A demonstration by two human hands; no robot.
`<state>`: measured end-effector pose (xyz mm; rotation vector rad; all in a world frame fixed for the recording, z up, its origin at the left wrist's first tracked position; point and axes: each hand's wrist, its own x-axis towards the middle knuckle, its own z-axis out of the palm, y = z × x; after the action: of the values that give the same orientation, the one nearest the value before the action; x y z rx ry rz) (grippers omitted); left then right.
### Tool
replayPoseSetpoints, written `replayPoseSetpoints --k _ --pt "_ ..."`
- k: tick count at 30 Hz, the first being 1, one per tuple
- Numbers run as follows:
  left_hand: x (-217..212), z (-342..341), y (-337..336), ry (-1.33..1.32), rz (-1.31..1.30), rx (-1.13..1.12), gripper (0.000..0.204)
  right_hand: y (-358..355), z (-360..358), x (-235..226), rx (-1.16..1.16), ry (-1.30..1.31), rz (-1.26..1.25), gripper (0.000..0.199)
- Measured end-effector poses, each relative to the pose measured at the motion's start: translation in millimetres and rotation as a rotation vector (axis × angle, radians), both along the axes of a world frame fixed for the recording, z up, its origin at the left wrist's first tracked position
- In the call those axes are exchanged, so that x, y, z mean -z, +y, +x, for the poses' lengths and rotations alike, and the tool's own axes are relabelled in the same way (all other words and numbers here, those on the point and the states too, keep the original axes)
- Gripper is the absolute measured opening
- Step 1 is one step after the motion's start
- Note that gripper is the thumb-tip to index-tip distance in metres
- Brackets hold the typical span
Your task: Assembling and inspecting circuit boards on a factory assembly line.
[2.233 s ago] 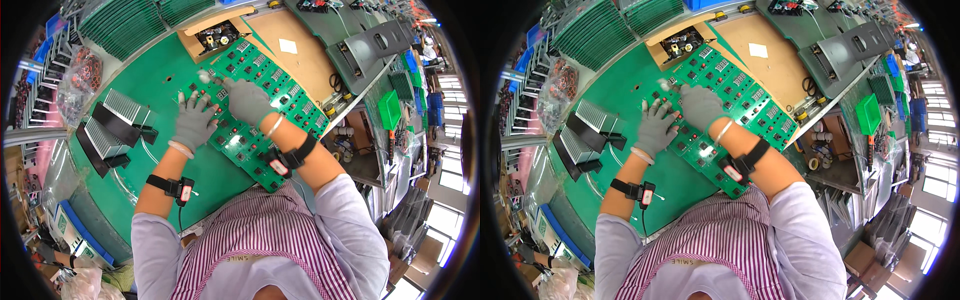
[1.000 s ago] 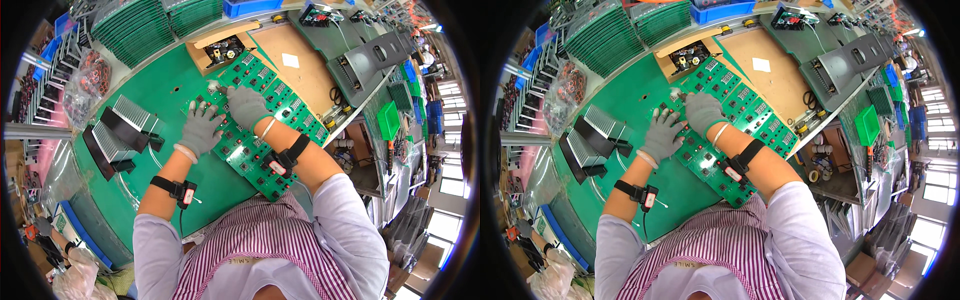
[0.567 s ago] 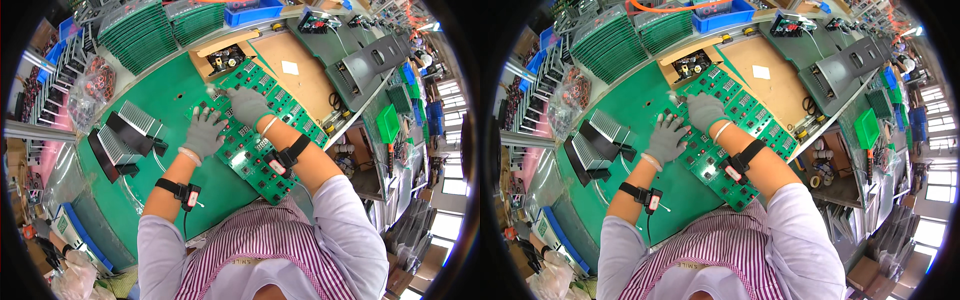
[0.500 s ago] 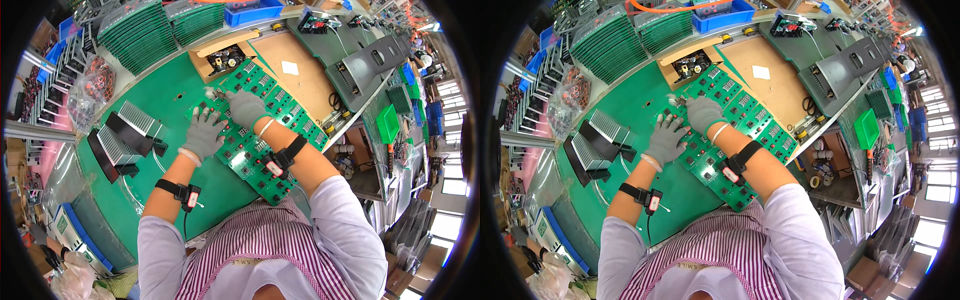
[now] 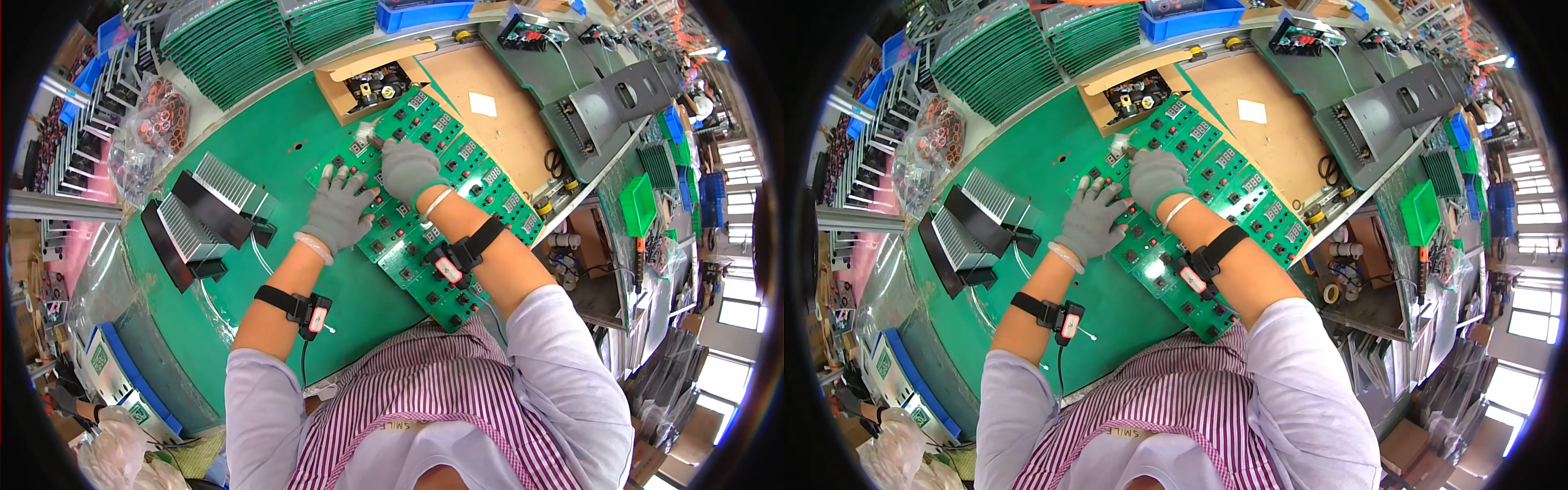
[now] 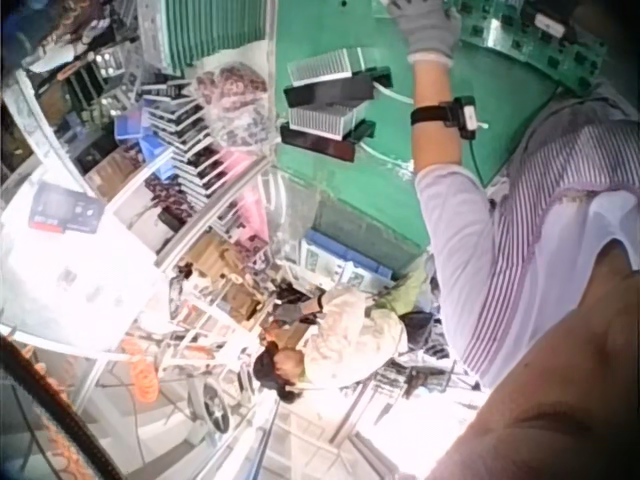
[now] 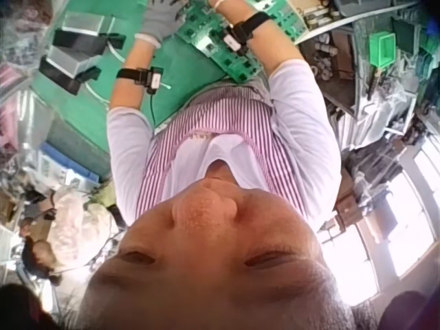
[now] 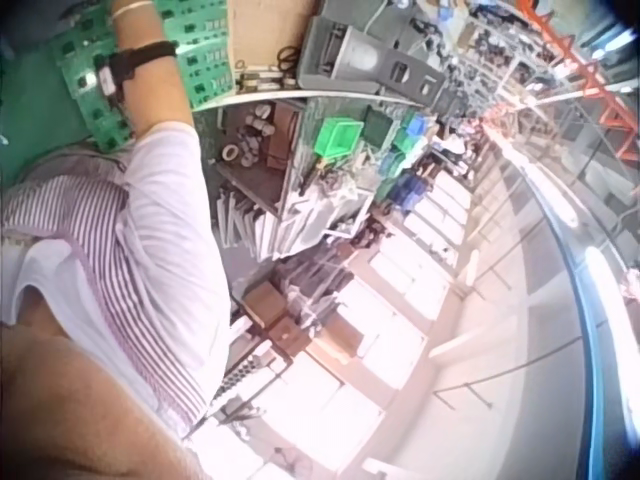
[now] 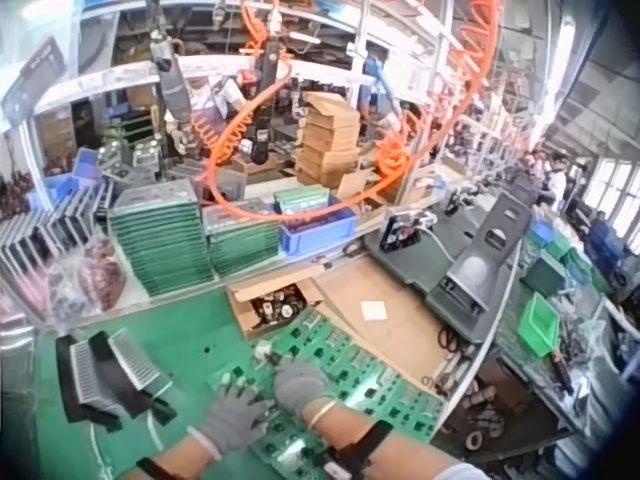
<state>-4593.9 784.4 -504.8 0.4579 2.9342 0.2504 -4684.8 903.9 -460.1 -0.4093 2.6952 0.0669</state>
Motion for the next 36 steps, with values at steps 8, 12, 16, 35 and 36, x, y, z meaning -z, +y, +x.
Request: replayPoseSetpoints --k 8,12,16,35,36 --pt "26 -1 -7 0.05 -0.138 0.053 0.049 4 48 -30 -0.491 -0.098 -0.258 0.031" --pt "25 -5 -2 -0.121 -0.103 -0.004 0.049 11 60 -54 -0.313 -0.064 -0.449 0.035" --pt "13 11 -6 0.15 0.048 0.049 0.046 102 40 -55 0.151 0.035 -0.775 0.047" --pt "1 -98 -45 -0.313 0.285 -0.423 0.045 280 184 84 1.37 -0.289 -1.527 0.027" --pt "7 -99 -50 -0.298 0.304 -0.43 0.046 274 181 79 1.389 -0.27 -1.522 0.025"
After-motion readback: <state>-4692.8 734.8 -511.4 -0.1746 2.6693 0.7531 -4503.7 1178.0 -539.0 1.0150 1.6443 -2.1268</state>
